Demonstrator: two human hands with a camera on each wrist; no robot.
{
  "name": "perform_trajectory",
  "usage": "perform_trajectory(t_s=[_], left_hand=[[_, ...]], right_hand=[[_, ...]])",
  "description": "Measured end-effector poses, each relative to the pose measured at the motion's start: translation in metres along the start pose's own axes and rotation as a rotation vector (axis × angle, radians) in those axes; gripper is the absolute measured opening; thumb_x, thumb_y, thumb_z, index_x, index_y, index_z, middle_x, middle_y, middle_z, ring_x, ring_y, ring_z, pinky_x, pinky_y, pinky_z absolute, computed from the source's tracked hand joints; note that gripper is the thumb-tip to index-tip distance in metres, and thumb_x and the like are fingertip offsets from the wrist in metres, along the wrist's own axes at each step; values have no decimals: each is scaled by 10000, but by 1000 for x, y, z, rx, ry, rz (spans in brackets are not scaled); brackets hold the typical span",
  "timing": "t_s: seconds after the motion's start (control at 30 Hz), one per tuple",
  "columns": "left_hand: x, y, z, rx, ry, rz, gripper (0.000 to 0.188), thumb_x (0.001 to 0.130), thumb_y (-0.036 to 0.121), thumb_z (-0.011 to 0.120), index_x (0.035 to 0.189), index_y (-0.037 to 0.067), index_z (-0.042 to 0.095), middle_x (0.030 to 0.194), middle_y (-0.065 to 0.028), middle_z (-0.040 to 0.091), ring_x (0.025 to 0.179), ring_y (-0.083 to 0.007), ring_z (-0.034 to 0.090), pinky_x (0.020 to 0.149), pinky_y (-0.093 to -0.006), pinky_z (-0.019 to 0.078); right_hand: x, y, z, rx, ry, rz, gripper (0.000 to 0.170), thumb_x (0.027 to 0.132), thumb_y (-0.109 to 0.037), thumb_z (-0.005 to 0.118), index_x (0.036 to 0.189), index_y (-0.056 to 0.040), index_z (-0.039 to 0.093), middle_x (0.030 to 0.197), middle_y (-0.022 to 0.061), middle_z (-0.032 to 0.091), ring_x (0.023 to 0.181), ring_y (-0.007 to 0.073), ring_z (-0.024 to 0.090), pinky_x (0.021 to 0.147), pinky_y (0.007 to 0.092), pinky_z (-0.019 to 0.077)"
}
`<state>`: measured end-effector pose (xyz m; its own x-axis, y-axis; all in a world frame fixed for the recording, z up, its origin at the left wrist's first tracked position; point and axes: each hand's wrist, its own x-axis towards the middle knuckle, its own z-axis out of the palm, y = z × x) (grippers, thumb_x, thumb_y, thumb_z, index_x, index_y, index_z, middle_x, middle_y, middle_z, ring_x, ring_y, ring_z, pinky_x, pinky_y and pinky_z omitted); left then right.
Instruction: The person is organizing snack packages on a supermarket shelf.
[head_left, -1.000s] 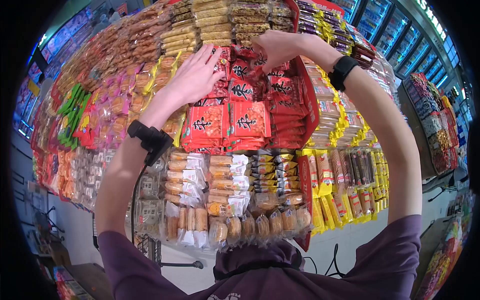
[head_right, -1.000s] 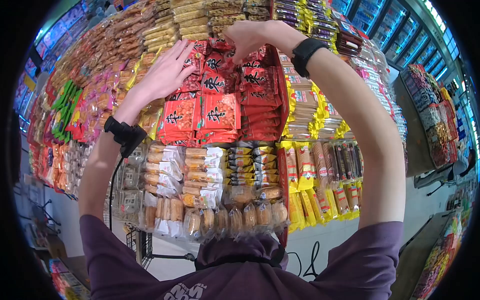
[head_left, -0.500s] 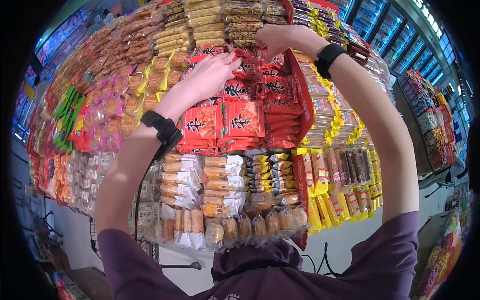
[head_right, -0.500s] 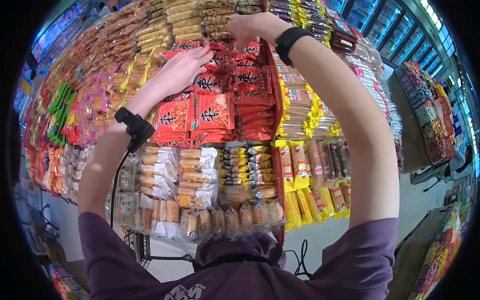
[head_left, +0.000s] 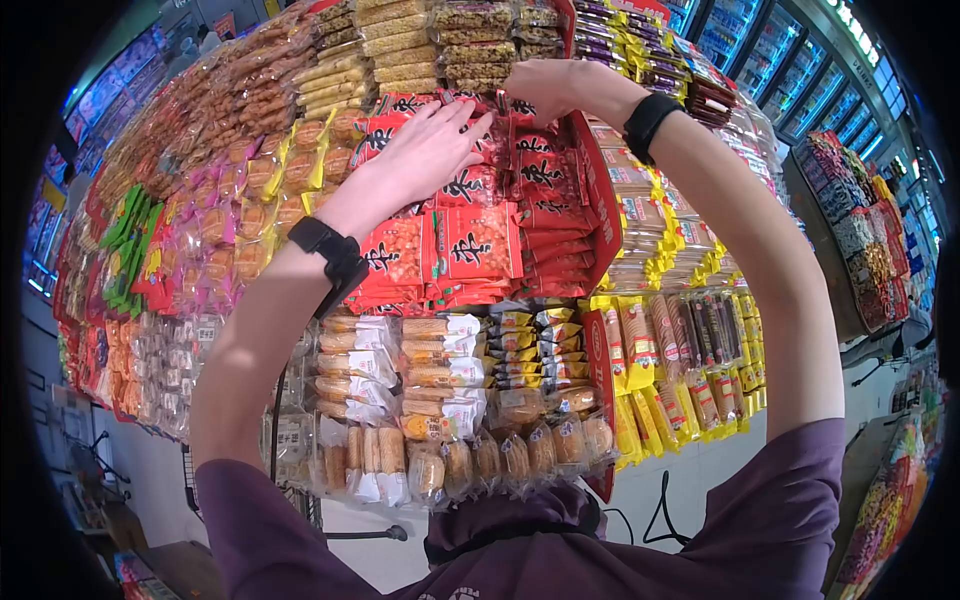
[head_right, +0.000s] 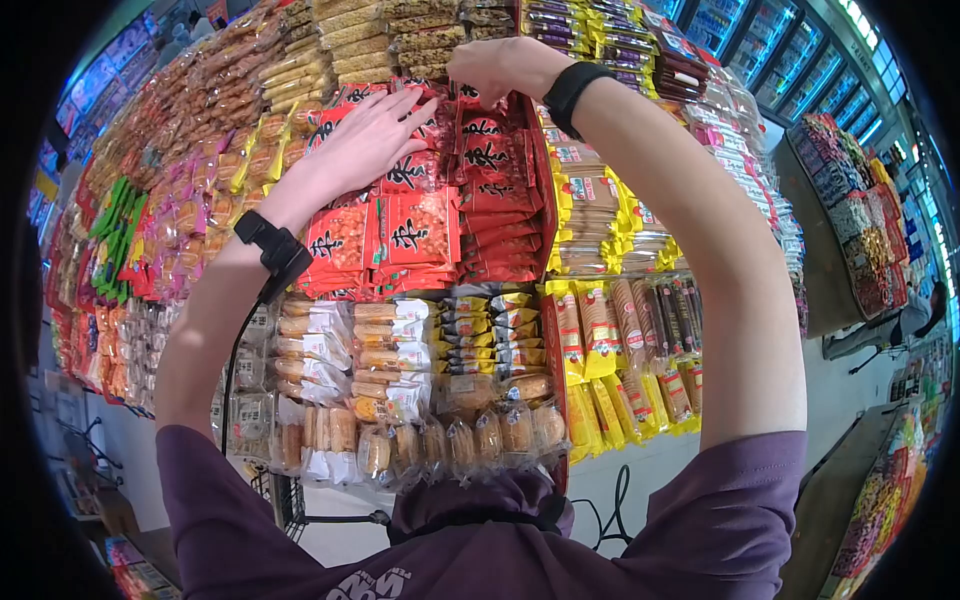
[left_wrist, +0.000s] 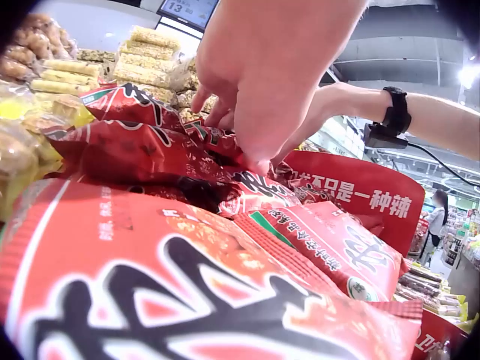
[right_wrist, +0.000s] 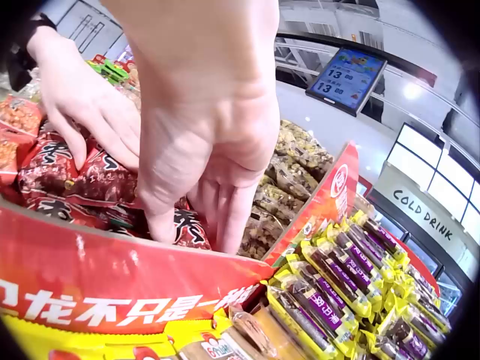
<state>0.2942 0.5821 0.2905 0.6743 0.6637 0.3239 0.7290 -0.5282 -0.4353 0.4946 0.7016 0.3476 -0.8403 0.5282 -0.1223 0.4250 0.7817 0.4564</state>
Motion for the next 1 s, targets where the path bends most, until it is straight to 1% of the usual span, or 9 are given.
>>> perform_trajectory(t_s=[0.03, 0.17, 0.3, 0.4, 0.5, 0.53, 0.67, 0.87, 1.0], left_hand=[[2, -2, 0, 11, -10, -7, 558, 987, 334, 515, 1432, 17, 404, 1407, -226, 484, 1303, -346, 472, 1092, -450, 361], [10, -7, 6, 58, -37, -35, 549, 967, 255, 544, 1430, -3, 401, 1404, -235, 484, 1299, -336, 481, 1046, -441, 397], [13, -7, 0, 26, -81, -61, 614, 873, 131, 635, 1423, -14, 404, 1418, -227, 476, 1313, -330, 473, 1038, -440, 404], [10, -10, -1, -34, -100, -75, 635, 848, 119, 667, 1412, -23, 413, 1421, -224, 473, 1331, -333, 453, 1057, -446, 394], [11, -11, -3, -63, -150, -82, 628, 852, 135, 674, 1401, -34, 420, 1430, -226, 464, 1356, -340, 422, 1085, -456, 375], [11, -11, -4, -60, -140, -83, 614, 868, 154, 663, 1399, -37, 421, 1436, -226, 459, 1363, -342, 412, 1093, -458, 368], [15, -12, 5, -42, -144, -88, 587, 939, 248, 602, 1410, -44, 408, 1462, -228, 433, 1379, -345, 391, 1105, -460, 354], [9, -12, 11, -47, -36, -68, 578, 983, 343, 539, 1386, -55, 425, 1439, -248, 447, 1363, -359, 408, 1102, -458, 361], [12, -16, 5, -179, -42, -103, 540, 978, 329, 547, 1339, -63, 462, 1381, -264, 499, 1326, -370, 450, 1079, -464, 387]], right_hand=[[0, 3, 0, 9, 49, -55, 361, 684, -185, 714, 992, 3, 693, 914, 203, 688, 914, 373, 664, 805, 428, 557], [6, 6, 8, 48, 60, 33, 344, 718, -96, 736, 1048, -11, 688, 945, 203, 683, 976, 360, 651, 864, 414, 539], [-4, 13, 24, 106, 255, -55, 334, 735, -116, 747, 1047, -13, 683, 924, 199, 678, 982, 369, 648, 857, 418, 533], [-22, -9, -17, 12, 87, 81, 352, 726, -187, 763, 1011, 1, 678, 913, 202, 677, 974, 371, 649, 833, 427, 537], [-46, -45, -47, 64, -67, 15, 391, 722, -259, 771, 968, 27, 670, 910, 195, 682, 963, 358, 657, 814, 435, 540], [-51, -50, -41, 191, -140, -20, 517, 716, -304, 781, 1061, 46, 620, 920, 199, 682, 953, 360, 663, 810, 440, 543], [-61, -64, -15, 222, -178, 21, 786, 678, -362, 822, 1246, 43, 461, 941, 233, 673, 947, 391, 658, 824, 451, 536], [-57, -60, -16, 189, -169, -13, 740, 641, -352, 823, 1183, 37, 502, 923, 234, 668, 961, 384, 652, 822, 451, 530], [-60, -53, -30, 172, -74, 45, 599, 606, -302, 808, 1051, 32, 585, 933, 218, 671, 943, 381, 651, 816, 447, 530]])
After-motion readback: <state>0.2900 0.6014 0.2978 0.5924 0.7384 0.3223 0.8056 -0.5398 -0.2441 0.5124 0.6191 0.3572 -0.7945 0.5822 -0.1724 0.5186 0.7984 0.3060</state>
